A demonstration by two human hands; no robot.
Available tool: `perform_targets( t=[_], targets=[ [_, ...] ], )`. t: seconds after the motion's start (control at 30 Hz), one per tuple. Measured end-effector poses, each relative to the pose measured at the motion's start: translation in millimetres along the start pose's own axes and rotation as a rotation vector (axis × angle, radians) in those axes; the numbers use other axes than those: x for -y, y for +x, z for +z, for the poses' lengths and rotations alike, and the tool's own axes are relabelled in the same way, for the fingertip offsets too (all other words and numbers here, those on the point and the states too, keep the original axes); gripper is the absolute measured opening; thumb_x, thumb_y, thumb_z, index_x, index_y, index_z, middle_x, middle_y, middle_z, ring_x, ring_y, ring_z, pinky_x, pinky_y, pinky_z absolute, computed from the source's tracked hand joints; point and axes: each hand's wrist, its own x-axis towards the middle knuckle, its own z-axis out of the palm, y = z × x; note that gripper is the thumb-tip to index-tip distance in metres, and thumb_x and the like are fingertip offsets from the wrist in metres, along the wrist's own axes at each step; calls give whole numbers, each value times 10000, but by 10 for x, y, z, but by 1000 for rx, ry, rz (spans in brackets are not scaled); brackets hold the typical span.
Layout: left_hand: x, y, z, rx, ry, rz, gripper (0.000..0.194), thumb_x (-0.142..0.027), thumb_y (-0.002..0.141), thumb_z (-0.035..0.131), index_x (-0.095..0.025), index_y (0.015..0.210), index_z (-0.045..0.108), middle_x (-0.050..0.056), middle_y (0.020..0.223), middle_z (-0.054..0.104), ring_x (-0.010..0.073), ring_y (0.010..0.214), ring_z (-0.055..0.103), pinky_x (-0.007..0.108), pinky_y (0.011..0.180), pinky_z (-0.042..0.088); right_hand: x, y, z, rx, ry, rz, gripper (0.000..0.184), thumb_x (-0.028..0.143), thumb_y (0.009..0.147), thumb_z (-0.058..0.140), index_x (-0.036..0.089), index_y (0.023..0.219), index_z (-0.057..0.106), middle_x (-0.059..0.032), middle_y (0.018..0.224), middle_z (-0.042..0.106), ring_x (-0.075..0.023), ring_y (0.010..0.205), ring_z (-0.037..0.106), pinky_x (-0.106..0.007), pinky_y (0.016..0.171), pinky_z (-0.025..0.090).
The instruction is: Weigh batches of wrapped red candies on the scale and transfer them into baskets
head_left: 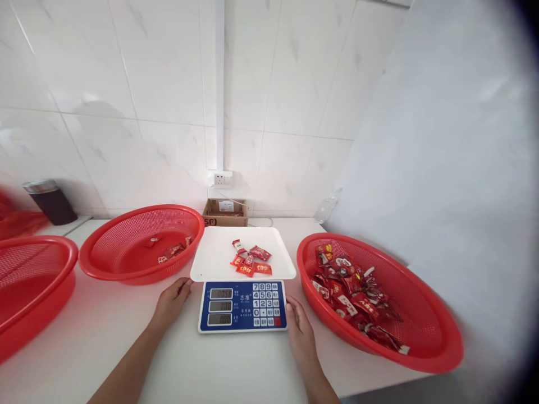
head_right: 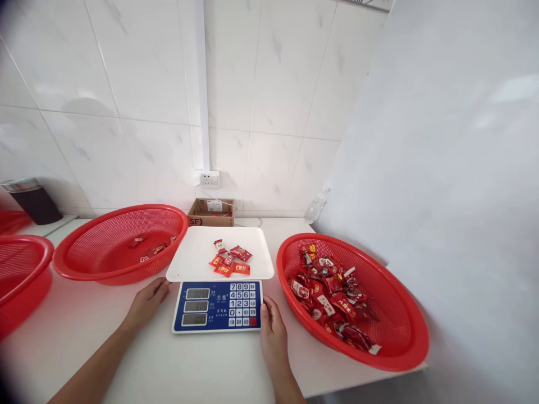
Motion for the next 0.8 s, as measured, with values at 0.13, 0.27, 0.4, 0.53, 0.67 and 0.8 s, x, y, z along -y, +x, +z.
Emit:
perform_targets(
  t=[0.13, 0.27, 0.4, 0.53, 0.67, 0.8],
  targets=[
    [-53, -6, 1, -8, 6, -10, 401, -558, 748, 404, -207, 818, 584, 4, 667, 591, 171, 645, 549, 256, 596, 435, 3, 10, -15, 2, 0, 33, 444, 527, 790, 439, 193, 1058, 558, -86, 1112, 612, -221, 1004, 570, -322, 860, 455],
    [-98, -5, 6, -12, 17, -22, 383, -529, 757, 392, -200, 814, 581, 5, 658, 587, 166, 638, 547, 252, 589, 439, -24, 25, -20, 4, 2, 52, 447, 530, 781, 454, 198, 1060, 562, -88, 1121, 609, -227, 1007, 570, -332, 863, 456],
    [-126, -124, -71, -76, 60, 1, 332, -503, 759, 426, -202, 765, 568, -14, 625, 565, 137, 578, 516, 228, 554, 414, -32, 24, -23, -9, 10, 66, 449, 528, 777, 466, 198, 1066, 562, -91, 1114, 612, -232, 1012, 570, -341, 864, 459],
    [-383, -333, -209, -333, 158, 260, 256, -404, 786, 454, -202, 635, 498, -45, 514, 447, 91, 461, 392, 205, 468, 347, -3, 24, -24, -13, -11, 75, 439, 521, 771, 474, 197, 1051, 574, -89, 1103, 618, -231, 1001, 574, -334, 850, 467],
    [-978, -291, -160, -145, 176, 553, 155, -314, 806, 472, -205, 729, 553, -12, 656, 565, 98, 576, 489, 199, 552, 410, -12, 36, -14, -22, -10, 72, 431, 511, 770, 478, 195, 1051, 564, -94, 1092, 620, -235, 1010, 568, -336, 849, 465],
    [-1478, 50, 150, 226, 229, 564, 213, -315, 836, 412, -252, 945, 584, 15, 992, 623, 139, 902, 561, 248, 770, 464, -18, 40, -3, -20, -16, 79, 435, 520, 773, 466, 196, 1047, 562, -93, 1083, 620, -235, 991, 576, -337, 833, 473]
  ],
)
